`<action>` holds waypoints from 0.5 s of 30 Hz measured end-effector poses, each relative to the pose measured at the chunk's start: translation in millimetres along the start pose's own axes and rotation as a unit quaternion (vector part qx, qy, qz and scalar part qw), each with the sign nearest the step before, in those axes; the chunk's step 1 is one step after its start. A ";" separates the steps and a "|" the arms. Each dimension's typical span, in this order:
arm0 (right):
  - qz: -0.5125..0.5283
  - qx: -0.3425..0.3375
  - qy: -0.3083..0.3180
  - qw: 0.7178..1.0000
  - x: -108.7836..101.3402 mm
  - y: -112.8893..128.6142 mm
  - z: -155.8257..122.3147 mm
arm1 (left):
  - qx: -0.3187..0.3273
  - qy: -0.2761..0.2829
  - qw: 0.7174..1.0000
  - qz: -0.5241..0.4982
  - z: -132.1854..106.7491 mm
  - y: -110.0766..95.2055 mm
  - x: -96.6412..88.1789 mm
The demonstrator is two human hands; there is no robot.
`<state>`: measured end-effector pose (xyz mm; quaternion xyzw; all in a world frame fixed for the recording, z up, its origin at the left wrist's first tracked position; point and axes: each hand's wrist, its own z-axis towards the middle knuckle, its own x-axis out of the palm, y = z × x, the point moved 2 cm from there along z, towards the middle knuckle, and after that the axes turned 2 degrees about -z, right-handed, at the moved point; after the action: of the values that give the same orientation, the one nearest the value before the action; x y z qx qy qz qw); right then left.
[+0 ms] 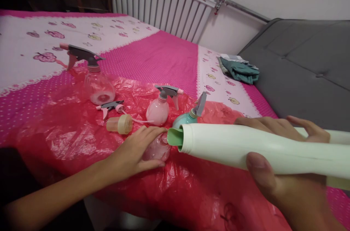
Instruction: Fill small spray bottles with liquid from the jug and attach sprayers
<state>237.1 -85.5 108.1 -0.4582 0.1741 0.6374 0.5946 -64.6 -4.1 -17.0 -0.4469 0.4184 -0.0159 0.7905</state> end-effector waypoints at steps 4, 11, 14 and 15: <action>0.000 0.003 0.002 1.000 1.2 0.9 0.9 | 0.001 0.004 1.000 0.006 0.4 -0.1 1.3; -0.004 -0.004 0.003 1.000 -0.9 0.6 -0.1 | 0.001 -0.001 1.000 0.004 0.6 0.4 1.7; -0.008 -0.007 0.008 1.000 -2.1 1.3 0.4 | 0.001 -0.002 1.000 0.000 0.7 0.1 0.8; -0.008 -0.007 0.009 1.000 -2.3 1.4 0.5 | 0.001 -0.001 1.000 0.000 0.7 0.0 0.6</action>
<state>235.3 -86.8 109.7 -0.4695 0.1712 0.6298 0.5947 -63.7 -3.8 -17.3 -0.4460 0.4173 -0.0158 0.7916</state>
